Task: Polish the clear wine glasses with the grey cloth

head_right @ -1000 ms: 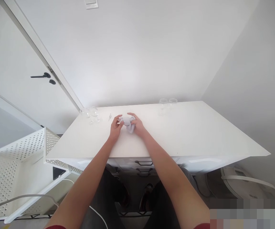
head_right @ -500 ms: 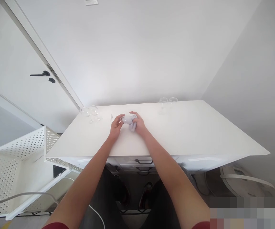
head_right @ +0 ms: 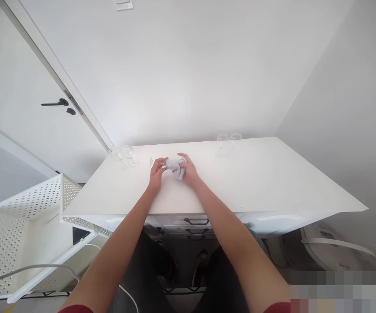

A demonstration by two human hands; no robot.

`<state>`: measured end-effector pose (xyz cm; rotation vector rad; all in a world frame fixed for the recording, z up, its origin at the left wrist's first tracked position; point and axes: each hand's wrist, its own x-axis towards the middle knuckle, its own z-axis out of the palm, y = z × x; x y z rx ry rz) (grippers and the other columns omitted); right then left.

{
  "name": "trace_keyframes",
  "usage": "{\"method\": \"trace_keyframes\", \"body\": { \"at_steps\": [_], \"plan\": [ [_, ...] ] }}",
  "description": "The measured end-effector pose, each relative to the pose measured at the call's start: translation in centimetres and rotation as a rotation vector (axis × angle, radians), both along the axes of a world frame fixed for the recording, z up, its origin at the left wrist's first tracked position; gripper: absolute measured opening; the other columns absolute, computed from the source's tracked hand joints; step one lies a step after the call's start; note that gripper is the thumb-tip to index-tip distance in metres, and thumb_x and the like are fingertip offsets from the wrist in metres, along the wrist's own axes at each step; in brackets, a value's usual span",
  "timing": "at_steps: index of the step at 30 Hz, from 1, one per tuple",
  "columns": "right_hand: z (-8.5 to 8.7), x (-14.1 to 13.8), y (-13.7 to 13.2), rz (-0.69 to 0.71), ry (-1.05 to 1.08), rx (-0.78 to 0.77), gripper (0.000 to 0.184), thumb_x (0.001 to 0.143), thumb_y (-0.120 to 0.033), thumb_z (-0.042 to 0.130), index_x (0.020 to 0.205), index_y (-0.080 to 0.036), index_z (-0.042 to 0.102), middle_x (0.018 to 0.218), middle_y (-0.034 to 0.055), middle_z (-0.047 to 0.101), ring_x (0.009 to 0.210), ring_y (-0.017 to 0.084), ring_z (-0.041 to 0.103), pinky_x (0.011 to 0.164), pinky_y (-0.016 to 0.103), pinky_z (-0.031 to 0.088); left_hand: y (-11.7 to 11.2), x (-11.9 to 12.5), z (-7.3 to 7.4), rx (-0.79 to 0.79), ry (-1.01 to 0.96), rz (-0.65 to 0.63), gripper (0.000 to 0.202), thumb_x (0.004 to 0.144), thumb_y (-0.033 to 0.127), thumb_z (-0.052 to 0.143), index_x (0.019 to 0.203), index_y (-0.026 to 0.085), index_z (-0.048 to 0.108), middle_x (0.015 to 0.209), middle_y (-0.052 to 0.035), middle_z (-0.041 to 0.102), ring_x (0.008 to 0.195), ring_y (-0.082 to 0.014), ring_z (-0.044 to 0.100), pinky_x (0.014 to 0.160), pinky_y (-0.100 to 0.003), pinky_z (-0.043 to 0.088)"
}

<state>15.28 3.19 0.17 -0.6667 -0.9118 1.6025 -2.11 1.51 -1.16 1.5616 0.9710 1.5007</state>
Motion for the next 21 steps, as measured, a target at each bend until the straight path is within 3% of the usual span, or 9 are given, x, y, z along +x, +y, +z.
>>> {"method": "trace_keyframes", "body": {
  "at_steps": [4,8,10,13,17,21],
  "plan": [
    [-0.1,0.1,0.1,0.010,-0.014,0.003,0.065,0.057,-0.016,0.058,0.121,-0.029,0.060,0.083,-0.0024,0.057,0.069,0.018,0.061,0.070,0.039,0.059,0.0,0.1,0.1,0.034,0.037,0.049,0.034,0.098,0.047,0.059,0.125,0.027,0.062,0.126,-0.0100,0.065,0.113,-0.0228,0.062,0.096,-0.039,0.052],
    [0.1,-0.1,-0.6,0.000,-0.234,0.163,0.064,0.063,-0.018,0.056,0.126,-0.030,0.062,0.080,-0.0026,0.060,0.071,0.017,0.061,0.068,0.032,0.054,0.0,0.1,0.1,-0.068,0.049,0.204,0.037,0.096,0.057,0.062,0.118,0.027,0.061,0.095,-0.0047,0.063,0.086,-0.0189,0.060,0.081,-0.034,0.052],
    [0.2,-0.2,-0.8,0.008,-0.309,0.235,0.063,0.066,-0.018,0.055,0.127,-0.030,0.063,0.077,-0.0031,0.059,0.071,0.017,0.060,0.066,0.029,0.051,0.0,0.1,0.1,-0.099,0.049,0.234,0.036,0.099,0.060,0.055,0.110,0.027,0.061,0.089,-0.0037,0.060,0.080,-0.0180,0.057,0.077,-0.033,0.051],
    [0.0,-0.3,-0.5,-0.001,-0.252,0.186,0.065,0.063,-0.018,0.056,0.126,-0.030,0.063,0.078,-0.0035,0.056,0.069,0.016,0.058,0.066,0.030,0.051,0.2,0.0,-0.1,-0.089,0.010,0.176,0.037,0.103,0.058,0.044,0.107,0.026,0.062,0.103,-0.0061,0.063,0.089,-0.0187,0.059,0.080,-0.034,0.053],
    [-0.5,0.0,0.5,-0.077,-0.022,-0.012,0.065,0.056,-0.018,0.058,0.120,-0.028,0.060,0.083,-0.0030,0.055,0.068,0.016,0.057,0.067,0.034,0.054,0.7,-0.1,-0.5,-0.020,0.036,0.013,0.031,0.098,0.047,0.058,0.122,0.029,0.064,0.128,-0.0077,0.063,0.110,-0.0220,0.060,0.093,-0.038,0.053],
    [-0.5,0.3,0.4,-0.074,-0.074,0.020,0.060,0.057,-0.019,0.057,0.116,-0.028,0.062,0.081,-0.0024,0.055,0.068,0.017,0.056,0.064,0.032,0.051,0.7,-0.1,-0.7,0.002,0.086,0.027,0.034,0.098,0.048,0.059,0.125,0.028,0.063,0.117,-0.0085,0.066,0.104,-0.0222,0.061,0.091,-0.038,0.052]
  ]
}}
